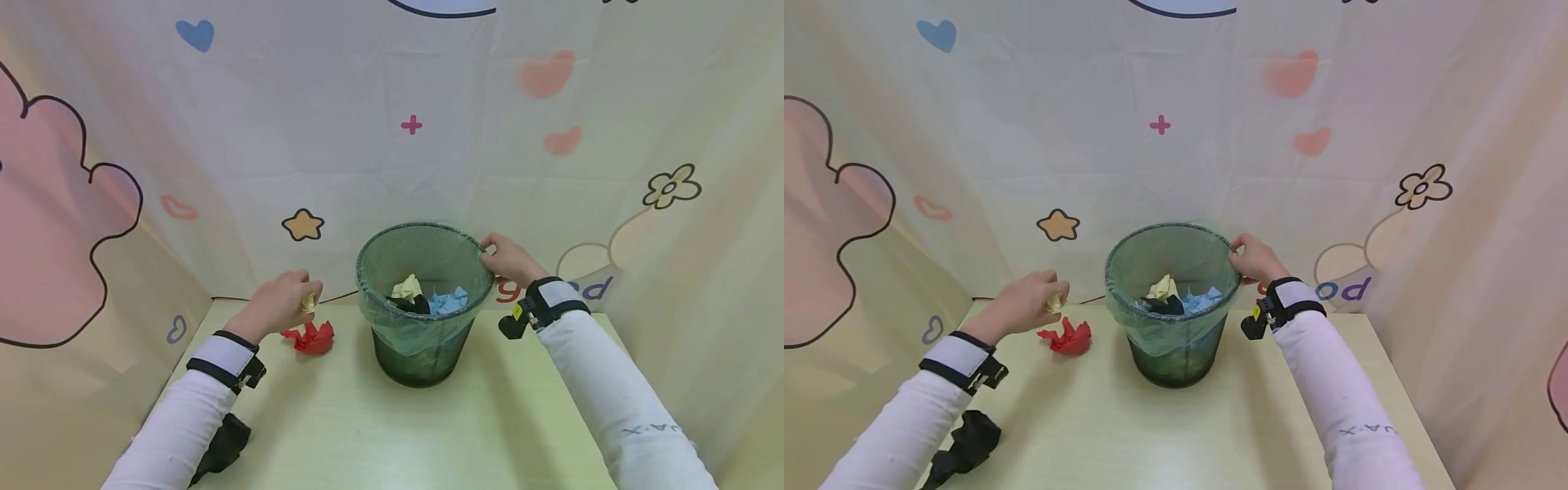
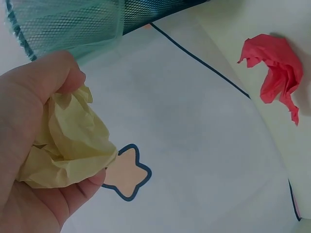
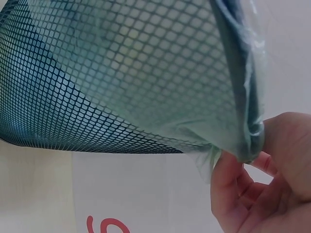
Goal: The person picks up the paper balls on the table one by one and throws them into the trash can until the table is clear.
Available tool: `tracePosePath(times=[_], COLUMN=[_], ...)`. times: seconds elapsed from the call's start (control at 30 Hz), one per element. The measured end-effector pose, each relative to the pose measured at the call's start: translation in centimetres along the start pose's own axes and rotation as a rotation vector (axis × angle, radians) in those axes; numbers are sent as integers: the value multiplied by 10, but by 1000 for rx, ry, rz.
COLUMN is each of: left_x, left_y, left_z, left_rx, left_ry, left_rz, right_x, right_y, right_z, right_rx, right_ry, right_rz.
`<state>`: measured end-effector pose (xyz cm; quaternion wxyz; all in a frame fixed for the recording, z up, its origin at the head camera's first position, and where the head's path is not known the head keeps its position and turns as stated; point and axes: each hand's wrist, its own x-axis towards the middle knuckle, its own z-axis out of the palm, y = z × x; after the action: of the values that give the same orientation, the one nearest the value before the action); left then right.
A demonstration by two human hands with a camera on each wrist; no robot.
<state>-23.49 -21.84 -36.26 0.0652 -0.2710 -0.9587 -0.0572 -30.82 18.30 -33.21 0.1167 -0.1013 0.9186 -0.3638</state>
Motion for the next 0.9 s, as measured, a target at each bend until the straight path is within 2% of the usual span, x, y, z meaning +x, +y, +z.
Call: tracePosePath(times=[0.27,0.5,0.9], left_x=[10,27,55], left_y=[4,12,31], left_z=[-11,-26,-48], left_rx=[4,25,43], left_ry=[27,74,64], left_rz=[42,85,115], right_x=[0,-1,-1], right_y=[-1,-1,0], right_z=[1,1,1], right_rx=[0,13,12], right_ry=[5,-1,7], right_rz=[-7,3,5])
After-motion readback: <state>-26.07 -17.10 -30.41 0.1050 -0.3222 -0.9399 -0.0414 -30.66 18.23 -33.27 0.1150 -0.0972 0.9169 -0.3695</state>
